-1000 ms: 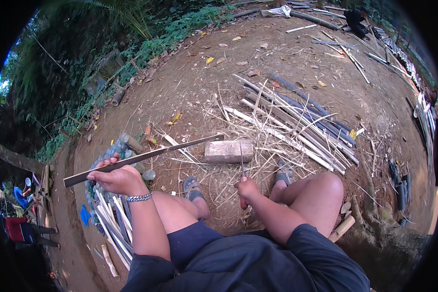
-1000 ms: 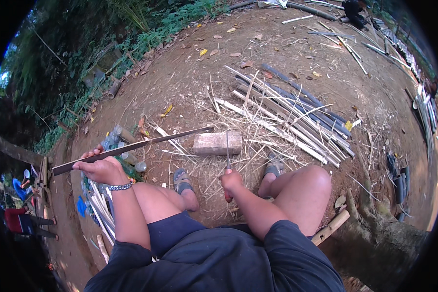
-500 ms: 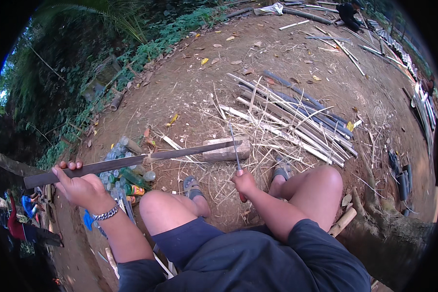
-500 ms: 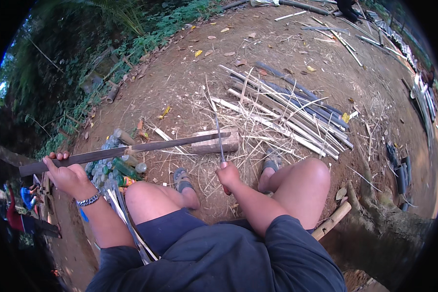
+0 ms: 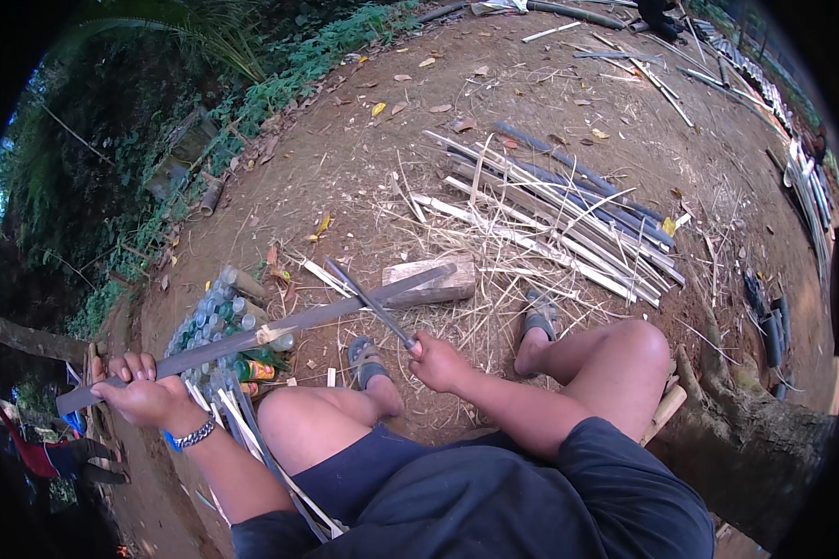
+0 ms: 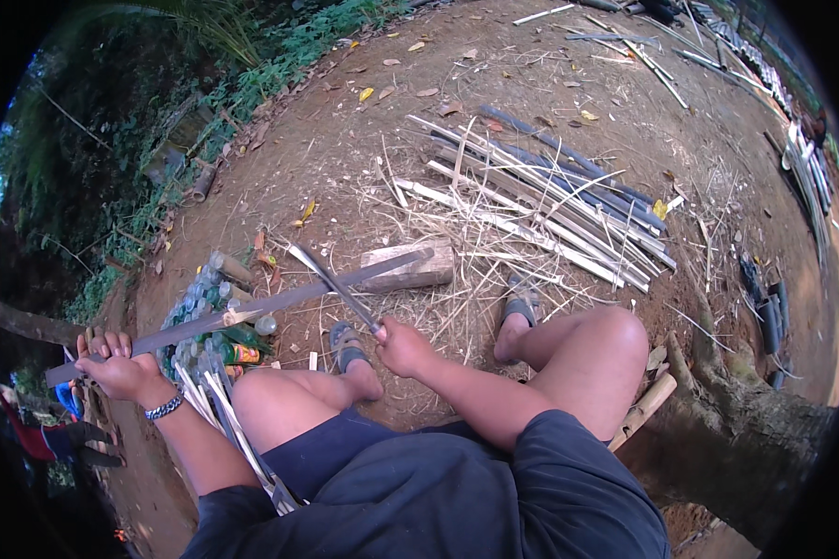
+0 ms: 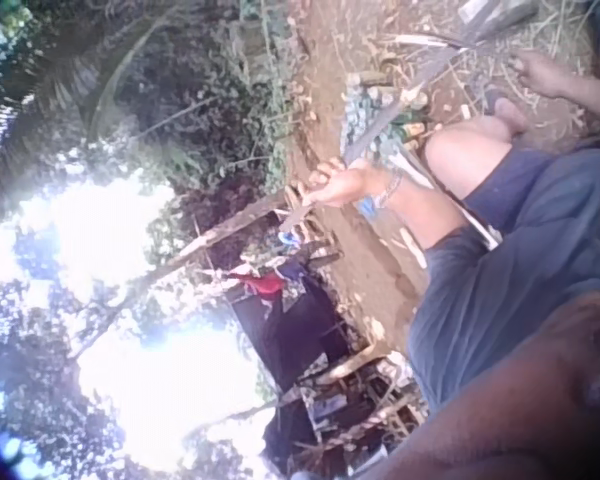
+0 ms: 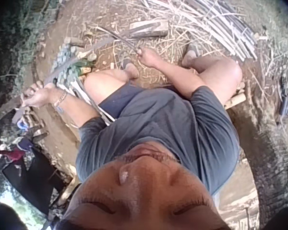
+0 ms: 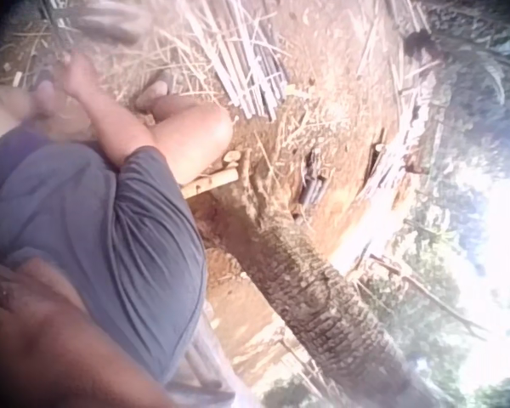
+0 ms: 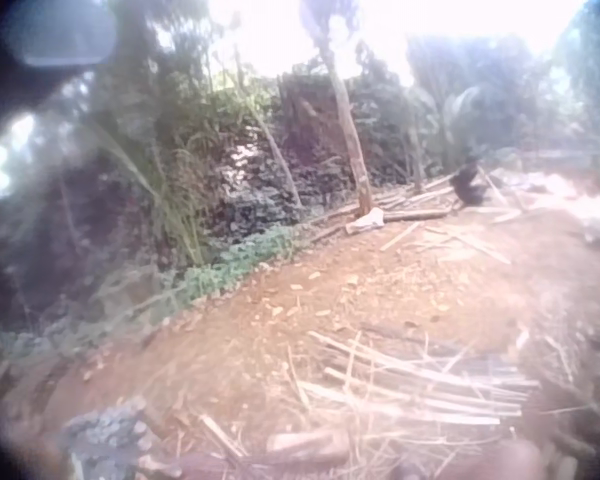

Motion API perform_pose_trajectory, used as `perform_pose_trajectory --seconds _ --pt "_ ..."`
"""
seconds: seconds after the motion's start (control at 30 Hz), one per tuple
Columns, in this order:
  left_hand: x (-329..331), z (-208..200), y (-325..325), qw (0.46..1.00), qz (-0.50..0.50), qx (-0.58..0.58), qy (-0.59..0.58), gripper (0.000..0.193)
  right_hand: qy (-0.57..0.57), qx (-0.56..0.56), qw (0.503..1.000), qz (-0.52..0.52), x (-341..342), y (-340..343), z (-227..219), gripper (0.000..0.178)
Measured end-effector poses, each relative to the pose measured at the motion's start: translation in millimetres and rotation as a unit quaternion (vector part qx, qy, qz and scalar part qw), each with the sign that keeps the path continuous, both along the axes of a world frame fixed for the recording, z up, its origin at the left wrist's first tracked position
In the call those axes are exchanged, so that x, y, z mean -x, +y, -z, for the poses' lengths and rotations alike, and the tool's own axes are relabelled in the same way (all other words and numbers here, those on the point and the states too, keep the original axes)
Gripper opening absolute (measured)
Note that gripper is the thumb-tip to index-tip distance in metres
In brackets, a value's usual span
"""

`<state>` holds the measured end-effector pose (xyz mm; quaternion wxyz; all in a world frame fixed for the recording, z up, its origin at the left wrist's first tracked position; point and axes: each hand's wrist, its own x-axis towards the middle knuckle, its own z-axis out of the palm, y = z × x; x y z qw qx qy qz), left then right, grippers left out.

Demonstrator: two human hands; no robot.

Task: The person uses a blade to shave thin strips from a length of bamboo, repeatedly sliding the tool along the wood to smooth it and remove material.

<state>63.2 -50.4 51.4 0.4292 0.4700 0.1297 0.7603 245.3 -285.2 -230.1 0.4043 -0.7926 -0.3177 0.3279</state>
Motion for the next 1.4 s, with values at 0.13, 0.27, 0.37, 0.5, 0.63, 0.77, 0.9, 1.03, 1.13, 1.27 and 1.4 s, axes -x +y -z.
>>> perform_pose_trajectory --seconds 0.13,0.27,0.37,0.5,0.63,0.77,0.9,1.03,1.13,1.27,1.4 --pt "0 7 19 0.999 -0.016 0.03 0.005 0.034 -0.037 0.02 0.999 -0.035 -19 15 -5 0.026" --pt "9 12 41 0.999 0.026 0.029 0.01 0.034 -0.023 0.094 0.995 0.018 -62 18 57 0.028" --pt "19 14 54 0.995 0.1 0.006 0.006 0.034 0.002 0.2 0.975 0.094 -116 -10 115 0.031" --pt "31 17 69 0.989 0.142 -0.031 0.023 0.032 -0.018 0.186 0.982 -0.021 -130 5 66 0.03" --pt "17 14 73 0.985 0.165 -0.029 0.039 0.033 -0.016 0.178 0.983 0.037 -134 0 107 0.03" --pt "27 11 77 0.972 0.225 -0.063 0.037 0.031 -0.043 0.146 0.987 0.05 -150 9 128 0.032" --pt "16 9 70 0.974 0.214 -0.052 0.047 0.03 -0.052 0.218 0.973 -0.063 -158 5 92 0.034" --pt "20 1 74 0.952 0.287 -0.093 0.047 0.031 -0.037 0.25 0.968 -0.005 -196 -8 137 0.029" --pt "14 3 65 0.958 0.271 -0.087 0.044 0.031 -0.039 0.213 0.974 -0.059 -175 -8 91 0.03" --pt "16 3 62 0.965 0.246 -0.078 0.055 0.03 -0.026 0.171 0.985 0.004 -163 -10 113 0.026" --pt "20 9 60 0.988 0.142 -0.048 0.048 0.029 -0.006 0.127 0.991 0.038 -136 -6 122 0.027"
